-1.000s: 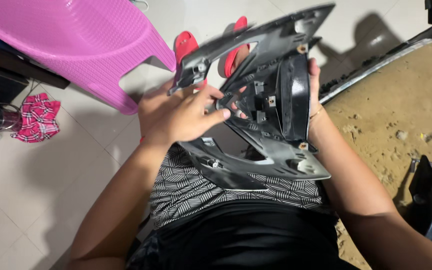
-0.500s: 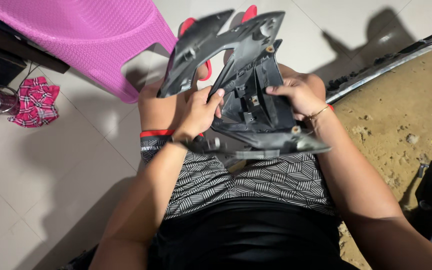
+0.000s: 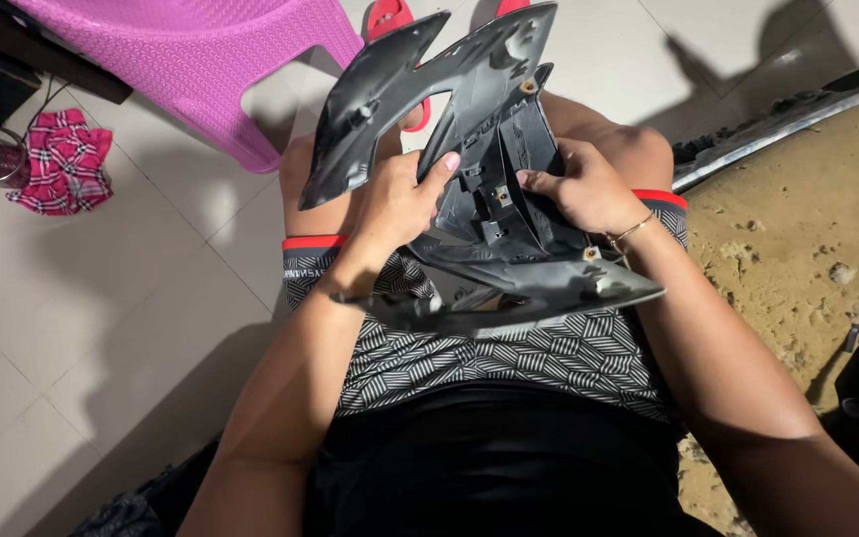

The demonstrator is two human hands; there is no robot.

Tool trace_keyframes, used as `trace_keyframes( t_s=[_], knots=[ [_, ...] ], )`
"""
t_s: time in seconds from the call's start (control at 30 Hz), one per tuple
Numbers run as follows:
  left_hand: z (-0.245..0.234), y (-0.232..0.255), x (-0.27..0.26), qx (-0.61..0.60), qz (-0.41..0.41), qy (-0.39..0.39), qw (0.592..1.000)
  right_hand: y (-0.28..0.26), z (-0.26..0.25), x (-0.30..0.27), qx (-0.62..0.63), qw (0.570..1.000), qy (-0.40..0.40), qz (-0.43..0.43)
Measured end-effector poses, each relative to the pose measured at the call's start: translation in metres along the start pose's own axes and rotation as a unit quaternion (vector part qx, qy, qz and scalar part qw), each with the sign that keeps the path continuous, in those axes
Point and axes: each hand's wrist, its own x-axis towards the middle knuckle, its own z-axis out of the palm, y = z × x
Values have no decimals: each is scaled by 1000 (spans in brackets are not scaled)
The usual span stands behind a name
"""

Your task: The person sits on the floor and repeatedly aligns, separates, and reattaches two black motorcycle fairing pieces, checking fit and orientation. The person handles the fairing parts by hand, turning them over and pressing edges together without using tools.

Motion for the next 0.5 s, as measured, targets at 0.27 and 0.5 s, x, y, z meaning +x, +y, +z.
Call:
trace_keyframes(
  t_s=[0.27,0.5],
  knots=[
    [-4,7,-15,111,179,89,973,-7,10,0,-133,990,32,19],
    [-4,6,-13,156,213,138,955,-6,14,-7,11,996,-21,-91]
  ],
)
